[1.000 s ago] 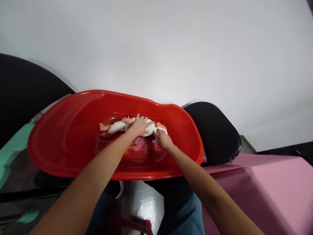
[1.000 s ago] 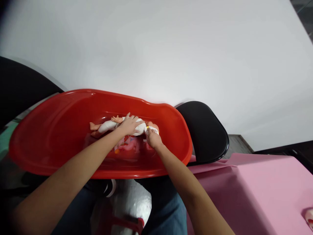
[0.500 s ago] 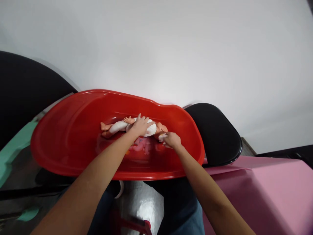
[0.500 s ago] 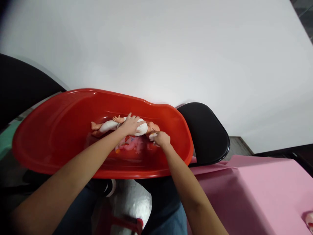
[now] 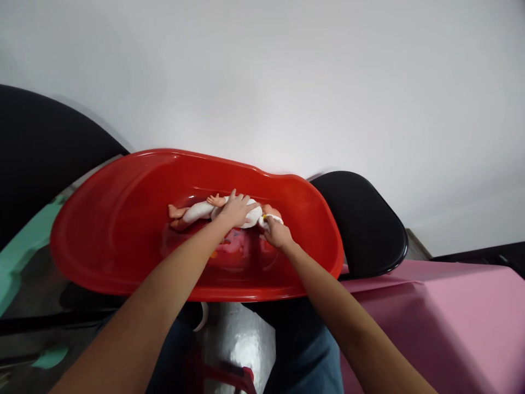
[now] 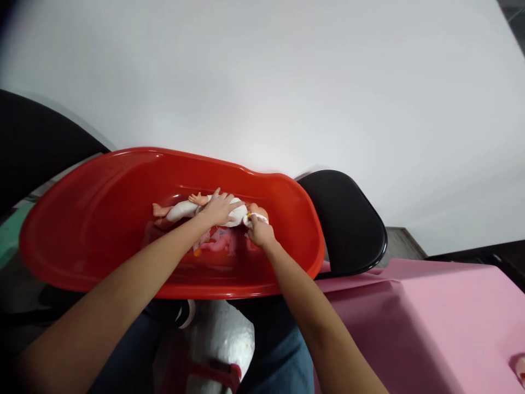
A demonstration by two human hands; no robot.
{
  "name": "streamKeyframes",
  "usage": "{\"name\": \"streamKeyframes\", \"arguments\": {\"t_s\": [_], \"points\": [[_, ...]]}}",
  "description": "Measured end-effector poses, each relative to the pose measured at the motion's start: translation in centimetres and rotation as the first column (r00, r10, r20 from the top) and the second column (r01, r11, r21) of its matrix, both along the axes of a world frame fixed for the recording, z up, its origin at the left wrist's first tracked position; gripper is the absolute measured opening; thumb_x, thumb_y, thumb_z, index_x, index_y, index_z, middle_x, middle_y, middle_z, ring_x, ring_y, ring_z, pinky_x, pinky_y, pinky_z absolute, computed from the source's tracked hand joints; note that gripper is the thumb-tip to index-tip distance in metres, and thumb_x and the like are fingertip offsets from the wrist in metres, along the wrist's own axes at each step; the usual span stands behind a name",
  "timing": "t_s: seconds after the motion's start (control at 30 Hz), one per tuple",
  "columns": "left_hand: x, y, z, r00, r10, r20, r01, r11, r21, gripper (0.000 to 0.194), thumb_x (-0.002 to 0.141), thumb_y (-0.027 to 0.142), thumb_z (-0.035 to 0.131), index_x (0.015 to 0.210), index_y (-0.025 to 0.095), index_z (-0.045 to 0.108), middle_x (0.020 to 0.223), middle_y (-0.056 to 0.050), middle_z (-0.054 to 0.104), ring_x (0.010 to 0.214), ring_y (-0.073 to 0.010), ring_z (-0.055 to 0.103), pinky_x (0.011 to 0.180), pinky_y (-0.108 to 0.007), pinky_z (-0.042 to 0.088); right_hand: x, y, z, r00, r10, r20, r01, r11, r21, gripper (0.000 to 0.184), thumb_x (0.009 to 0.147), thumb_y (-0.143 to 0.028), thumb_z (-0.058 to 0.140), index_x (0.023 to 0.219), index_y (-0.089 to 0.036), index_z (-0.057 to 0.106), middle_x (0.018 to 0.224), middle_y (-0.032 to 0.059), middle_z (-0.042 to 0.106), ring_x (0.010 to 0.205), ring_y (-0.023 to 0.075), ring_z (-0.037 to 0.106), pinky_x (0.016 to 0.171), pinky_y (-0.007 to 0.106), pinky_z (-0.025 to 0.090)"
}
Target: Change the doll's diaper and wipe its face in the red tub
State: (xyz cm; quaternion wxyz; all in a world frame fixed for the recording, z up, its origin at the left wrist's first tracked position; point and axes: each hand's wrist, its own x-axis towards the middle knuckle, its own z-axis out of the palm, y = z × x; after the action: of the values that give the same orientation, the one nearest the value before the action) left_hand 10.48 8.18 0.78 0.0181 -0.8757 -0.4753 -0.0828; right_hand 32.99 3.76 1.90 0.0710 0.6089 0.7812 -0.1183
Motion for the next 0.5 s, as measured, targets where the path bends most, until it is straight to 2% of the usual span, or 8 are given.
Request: {"name": "streamKeyframes", "arguments": {"t_s": [0.13, 0.33, 0.5], "points": [[0.0, 0.3, -0.3, 1.0, 0.0, -0.005, 0.0, 1.0, 0.004, 0.066, 0.096, 0.05, 0.069, 0.159, 0.034, 0.055, 0.143, -0.015, 0.063, 0.126, -0.0377, 0.057, 0.124, -0.064, 0.017, -0.2, -0.3, -0.3, 0.997, 0.025, 0.078, -0.024, 0.999, -0.024, 0.059, 0.094, -0.029, 0.062, 0.151, -0.019, 0.047, 0.132, 0.017, 0.071, 0.116, 0.0309, 0.069, 0.088, 0.036, 0.053], [0.0, 0.5, -0.6, 1.0, 0.01, -0.006, -0.011, 1.0, -0.008, 0.067, 0.095, 0.053, 0.071, 0.158, 0.036, 0.055, 0.141, -0.014, 0.065, 0.126, -0.0362, 0.058, 0.124, -0.062, 0.016, -0.8, -0.5, -1.1, 0.99, 0.091, 0.107, -0.086, 0.995, -0.052, 0.061, 0.093, -0.028, 0.066, 0.15, -0.015, 0.047, 0.128, 0.0192, 0.072, 0.116, 0.0316, 0.069, 0.093, 0.038, 0.052], [-0.1, 0.4, -0.5, 1.0, 0.008, -0.006, -0.008, 1.0, 0.0, 0.069, 0.095, 0.054, 0.071, 0.159, 0.035, 0.055, 0.143, -0.015, 0.064, 0.126, -0.037, 0.057, 0.124, -0.063, 0.016, -1.2, -0.6, -1.5, 0.987, 0.08, 0.141, -0.074, 0.996, -0.048, 0.055, 0.094, -0.03, 0.065, 0.145, -0.014, 0.05, 0.127, 0.0187, 0.072, 0.115, 0.0313, 0.069, 0.09, 0.038, 0.053]]}}
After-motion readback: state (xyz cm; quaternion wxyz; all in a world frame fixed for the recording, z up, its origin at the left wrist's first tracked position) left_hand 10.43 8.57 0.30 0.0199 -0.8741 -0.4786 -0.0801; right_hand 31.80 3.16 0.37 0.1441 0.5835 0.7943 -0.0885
